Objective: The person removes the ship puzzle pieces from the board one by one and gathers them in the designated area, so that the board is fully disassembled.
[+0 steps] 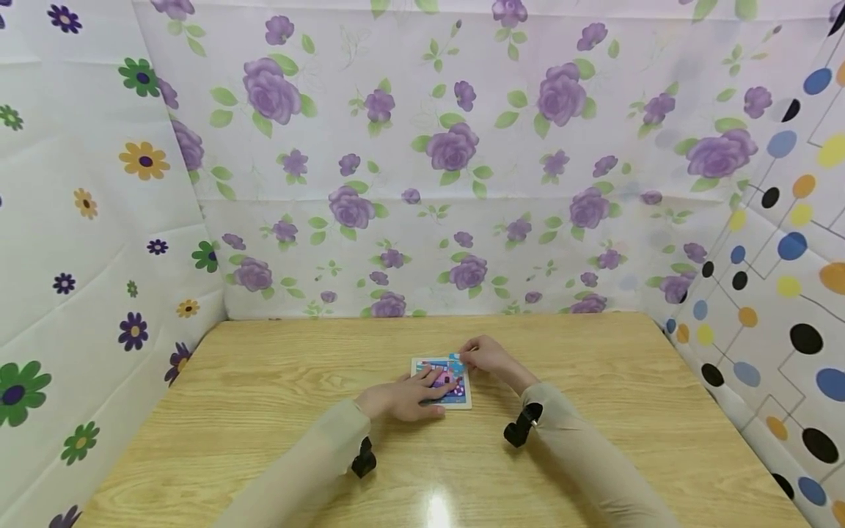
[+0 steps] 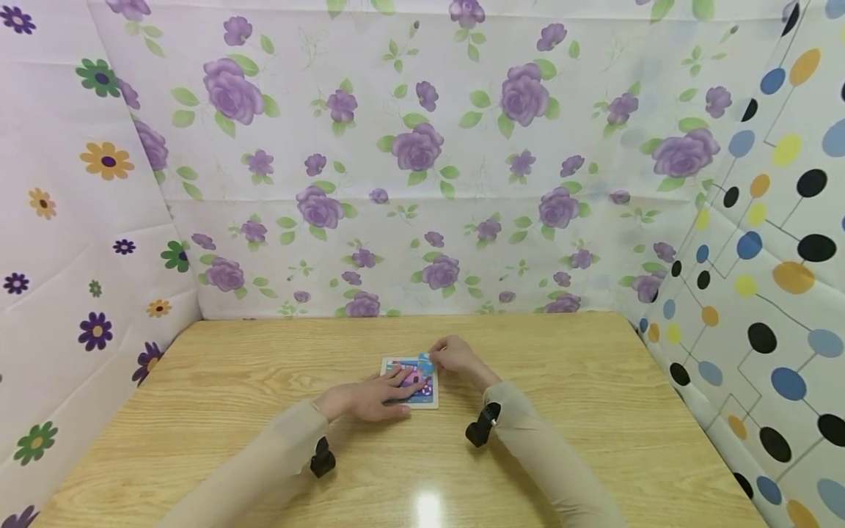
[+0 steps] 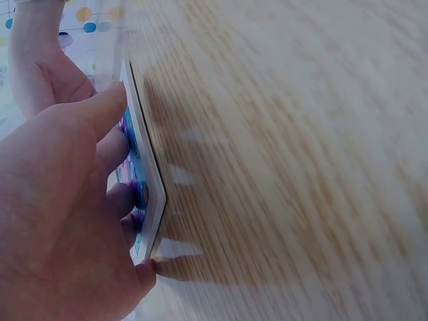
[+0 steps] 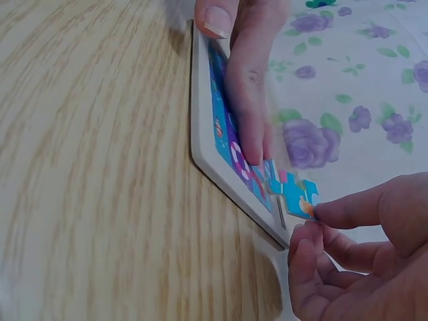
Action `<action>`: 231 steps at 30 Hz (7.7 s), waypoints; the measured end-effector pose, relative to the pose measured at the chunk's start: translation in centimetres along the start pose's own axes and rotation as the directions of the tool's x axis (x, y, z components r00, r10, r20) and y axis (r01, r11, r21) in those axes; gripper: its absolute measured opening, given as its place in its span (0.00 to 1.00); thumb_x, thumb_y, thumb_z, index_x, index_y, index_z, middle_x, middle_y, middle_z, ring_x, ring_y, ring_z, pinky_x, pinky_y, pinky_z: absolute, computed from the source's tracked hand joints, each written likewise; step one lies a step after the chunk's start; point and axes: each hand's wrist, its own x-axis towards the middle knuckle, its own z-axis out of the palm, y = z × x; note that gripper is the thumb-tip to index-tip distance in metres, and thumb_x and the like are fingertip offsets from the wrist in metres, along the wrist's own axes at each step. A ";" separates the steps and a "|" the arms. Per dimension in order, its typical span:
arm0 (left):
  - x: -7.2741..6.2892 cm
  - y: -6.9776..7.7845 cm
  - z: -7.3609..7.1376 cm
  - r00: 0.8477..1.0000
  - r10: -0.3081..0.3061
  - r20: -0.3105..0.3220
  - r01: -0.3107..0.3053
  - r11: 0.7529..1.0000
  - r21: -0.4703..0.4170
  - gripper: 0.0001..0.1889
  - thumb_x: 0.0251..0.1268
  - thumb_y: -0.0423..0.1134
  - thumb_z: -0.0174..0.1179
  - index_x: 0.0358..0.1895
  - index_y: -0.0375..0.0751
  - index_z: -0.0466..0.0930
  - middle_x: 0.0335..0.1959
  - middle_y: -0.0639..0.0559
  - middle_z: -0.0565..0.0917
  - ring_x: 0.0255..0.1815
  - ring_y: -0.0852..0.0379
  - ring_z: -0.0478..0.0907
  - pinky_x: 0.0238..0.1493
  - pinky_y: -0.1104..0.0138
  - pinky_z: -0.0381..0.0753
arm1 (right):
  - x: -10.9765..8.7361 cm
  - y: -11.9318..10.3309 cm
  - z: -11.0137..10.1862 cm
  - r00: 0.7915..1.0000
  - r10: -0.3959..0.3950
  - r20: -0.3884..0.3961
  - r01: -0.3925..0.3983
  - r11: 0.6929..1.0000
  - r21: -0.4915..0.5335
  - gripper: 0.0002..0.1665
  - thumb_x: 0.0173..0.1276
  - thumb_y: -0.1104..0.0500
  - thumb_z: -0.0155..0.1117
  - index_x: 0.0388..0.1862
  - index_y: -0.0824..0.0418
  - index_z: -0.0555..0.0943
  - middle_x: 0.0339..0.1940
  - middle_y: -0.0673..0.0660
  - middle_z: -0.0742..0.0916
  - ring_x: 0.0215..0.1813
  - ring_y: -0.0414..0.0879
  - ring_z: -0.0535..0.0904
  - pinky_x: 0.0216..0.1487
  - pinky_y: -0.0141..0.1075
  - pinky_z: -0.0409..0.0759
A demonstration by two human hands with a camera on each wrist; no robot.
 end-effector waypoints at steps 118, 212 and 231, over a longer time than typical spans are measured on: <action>-0.4 1.4 0.7 0.987 -0.157 -0.036 0.159 0.985 0.067 0.28 0.77 0.56 0.38 0.76 0.74 0.45 0.78 0.32 0.39 0.79 0.35 0.38 0.72 0.42 0.58 | -1.8 2.6 -3.6 0.979 -0.026 -0.203 0.029 0.999 0.012 0.15 0.72 0.59 0.55 0.49 0.68 0.80 0.30 0.60 0.83 0.24 0.43 0.75 0.25 0.34 0.76; -1.0 1.9 -0.4 0.989 -0.148 0.004 0.148 0.988 0.048 0.27 0.77 0.54 0.40 0.76 0.70 0.51 0.78 0.32 0.40 0.79 0.34 0.39 0.69 0.38 0.60 | -0.3 -1.3 1.3 0.980 -0.129 0.151 0.129 0.992 0.009 0.14 0.72 0.63 0.54 0.50 0.68 0.79 0.38 0.58 0.82 0.32 0.42 0.74 0.30 0.30 0.74; -0.7 1.6 -0.2 0.989 -0.150 0.007 0.150 0.987 0.050 0.27 0.77 0.55 0.39 0.76 0.72 0.48 0.78 0.32 0.38 0.79 0.35 0.38 0.69 0.39 0.60 | 0.0 -1.0 2.2 0.974 -0.205 0.092 0.213 0.974 -0.079 0.03 0.68 0.68 0.58 0.38 0.65 0.80 0.30 0.55 0.82 0.31 0.42 0.75 0.31 0.30 0.75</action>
